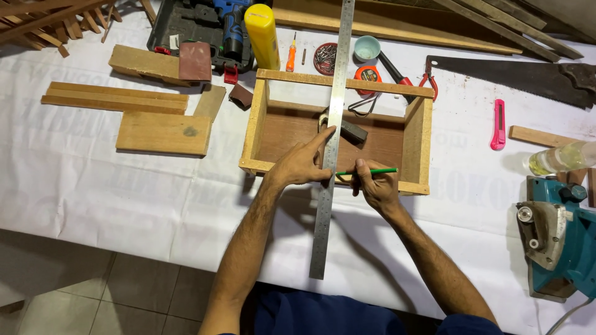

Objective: The person measures the inside of a wooden box frame with a tape measure, marks a wooden divider board with a pencil and steel ruler, and hammers nails into the frame with a claw hammer. They position the divider board inside the frame and continue hammering nails to secure it.

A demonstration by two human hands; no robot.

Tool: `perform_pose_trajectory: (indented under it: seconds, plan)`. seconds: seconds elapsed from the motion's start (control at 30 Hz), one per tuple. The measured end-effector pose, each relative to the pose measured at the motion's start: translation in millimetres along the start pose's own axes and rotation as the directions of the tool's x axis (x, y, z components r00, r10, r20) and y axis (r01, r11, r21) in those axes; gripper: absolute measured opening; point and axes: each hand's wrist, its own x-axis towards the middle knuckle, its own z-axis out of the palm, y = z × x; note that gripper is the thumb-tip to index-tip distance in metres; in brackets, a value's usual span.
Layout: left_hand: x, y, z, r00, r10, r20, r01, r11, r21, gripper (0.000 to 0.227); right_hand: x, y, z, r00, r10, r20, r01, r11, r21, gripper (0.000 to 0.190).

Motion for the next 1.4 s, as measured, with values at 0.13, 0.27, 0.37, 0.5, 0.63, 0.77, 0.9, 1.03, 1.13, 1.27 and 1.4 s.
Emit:
perform_pose_trajectory:
  seconds: [0.13, 0.27, 0.37, 0.5, 0.63, 0.77, 0.9, 1.03, 1.13, 1.27, 1.4]
  plan:
    - [3, -5, 3, 1.0, 0.004, 0.009, -0.004, 1.0, 0.006, 0.107, 0, -3, -2, 0.997, 0.073, 0.027, -0.074, 0.997, 0.023, 0.044]
    - [4, -8, 4, 1.0, 0.011, 0.01, -0.011, 1.0, -0.014, 0.108, 2, -6, 0, 0.997, 0.069, -0.015, -0.069, 0.997, 0.029, 0.044]
    - [4, -6, 4, 1.0, -0.007, 0.023, 0.007, 1.0, -0.008, 0.109, 2, -8, 0, 0.996, 0.089, -0.008, -0.089, 0.996, 0.028, 0.044]
    - [3, -4, 2, 1.0, 0.008, 0.008, -0.008, 1.0, 0.003, 0.109, 3, -5, -1, 0.999, 0.049, -0.015, -0.048, 0.998, 0.046, 0.043]
    - [4, -3, 1, 0.999, -0.039, 0.035, 0.039, 0.999, 0.001, 0.11, -2, 11, -7, 0.987, 0.141, 0.078, -0.134, 0.987, -0.094, 0.049]
    - [7, -11, 2, 0.999, 0.016, 0.032, -0.015, 0.999, -0.03, 0.112, 1, 6, -5, 0.981, 0.193, 0.012, -0.192, 0.965, 0.179, 0.043]
    - [15, -29, 9, 0.993, 0.112, -0.034, -0.116, 0.985, -0.13, 0.112, 28, -42, 2, 0.978, 0.201, -0.054, -0.192, 0.972, 0.135, 0.043]
    - [26, -40, 12, 0.657, 0.705, -0.266, -0.688, 0.705, 0.17, 0.122, 47, -30, -1, 0.973, 0.229, -0.001, -0.228, 0.968, -0.1, 0.044]
    - [26, -23, 10, 0.973, 0.227, -0.052, -0.233, 0.942, -0.243, 0.115, 56, -32, 0, 0.924, 0.379, 0.049, -0.343, 0.879, -0.331, 0.044]
    - [34, 1, 25, 0.982, 0.187, -0.015, -0.168, 0.842, -0.512, 0.112, 62, -19, -14, 0.943, 0.333, 0.005, -0.33, 0.934, -0.137, 0.04]
    - [50, 41, 56, 0.967, 0.253, 0.009, -0.184, 0.728, -0.661, 0.109, 58, -6, -47, 0.914, 0.389, -0.114, -0.388, 0.921, 0.032, 0.032]
